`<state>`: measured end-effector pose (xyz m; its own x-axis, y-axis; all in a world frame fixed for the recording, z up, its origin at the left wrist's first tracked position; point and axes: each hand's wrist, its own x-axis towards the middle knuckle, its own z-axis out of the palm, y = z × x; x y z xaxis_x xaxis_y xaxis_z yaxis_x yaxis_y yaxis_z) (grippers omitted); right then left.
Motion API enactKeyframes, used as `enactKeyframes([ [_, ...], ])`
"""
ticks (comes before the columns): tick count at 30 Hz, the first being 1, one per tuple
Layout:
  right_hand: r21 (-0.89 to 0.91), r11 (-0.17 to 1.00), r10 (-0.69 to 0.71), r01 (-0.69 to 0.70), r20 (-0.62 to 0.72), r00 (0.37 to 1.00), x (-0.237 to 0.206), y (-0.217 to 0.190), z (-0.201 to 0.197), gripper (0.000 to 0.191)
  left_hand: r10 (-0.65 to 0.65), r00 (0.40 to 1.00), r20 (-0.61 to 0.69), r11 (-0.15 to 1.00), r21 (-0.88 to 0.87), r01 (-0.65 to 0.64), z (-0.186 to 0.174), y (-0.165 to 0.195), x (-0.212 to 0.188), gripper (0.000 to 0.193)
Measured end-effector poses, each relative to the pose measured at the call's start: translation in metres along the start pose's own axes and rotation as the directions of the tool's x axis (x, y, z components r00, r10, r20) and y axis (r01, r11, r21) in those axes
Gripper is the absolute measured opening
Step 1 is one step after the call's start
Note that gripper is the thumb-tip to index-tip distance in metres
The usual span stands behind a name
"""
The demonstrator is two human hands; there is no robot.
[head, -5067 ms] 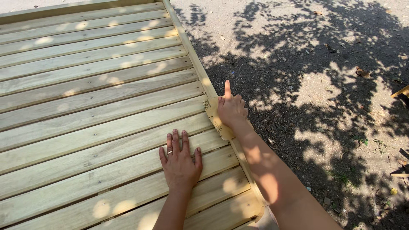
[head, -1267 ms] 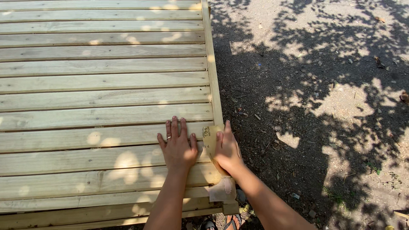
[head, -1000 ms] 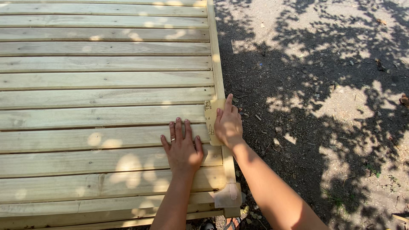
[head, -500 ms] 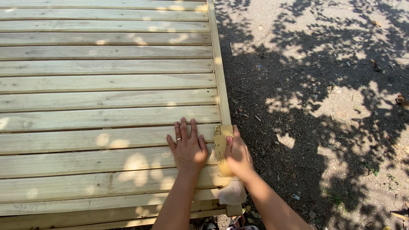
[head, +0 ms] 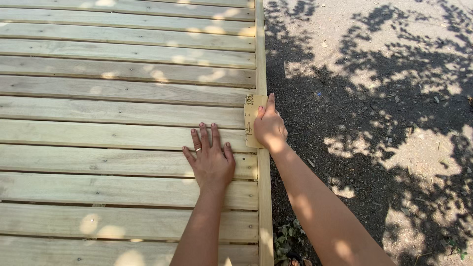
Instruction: The person sands a wooden slatted surface using a sanding sheet. They move the sandpaper back and forth along the planks and edges, occasionally adjusting grip and position to cover different areas.
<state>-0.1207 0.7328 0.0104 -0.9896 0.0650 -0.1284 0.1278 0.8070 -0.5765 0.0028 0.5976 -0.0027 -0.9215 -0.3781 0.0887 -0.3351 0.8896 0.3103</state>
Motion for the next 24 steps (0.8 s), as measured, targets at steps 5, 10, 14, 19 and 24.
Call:
enactKeyframes([
  [5,-0.009,1.000,0.027,-0.026,0.106,0.994,0.120,-0.042,-0.008,0.067,-0.037,0.999,0.039,0.994,0.105,0.033,-0.009,0.000,-0.002,0.063],
  [10,-0.163,0.954,-0.257,0.252,-0.012,0.966,0.177,-0.070,-0.009,0.071,-0.036,0.999,0.017,0.988,0.148,0.033,-0.007,-0.006,0.006,0.063],
  [14,-0.224,0.896,-0.376,0.385,0.081,0.923,0.120,-0.047,-0.002,0.069,-0.051,0.997,0.052,0.987,0.154,0.043,-0.003,-0.009,0.007,0.063],
  [19,-0.242,0.846,-0.448,0.474,0.158,0.880,-0.070,0.018,0.000,0.077,-0.074,0.995,0.073,0.990,0.125,0.065,-0.003,-0.009,0.007,0.061],
  [24,-0.208,0.844,-0.446,0.494,0.241,0.862,-0.135,0.045,-0.001,0.076,-0.072,0.995,0.068,0.993,0.100,0.065,-0.004,-0.008,0.008,0.060],
])
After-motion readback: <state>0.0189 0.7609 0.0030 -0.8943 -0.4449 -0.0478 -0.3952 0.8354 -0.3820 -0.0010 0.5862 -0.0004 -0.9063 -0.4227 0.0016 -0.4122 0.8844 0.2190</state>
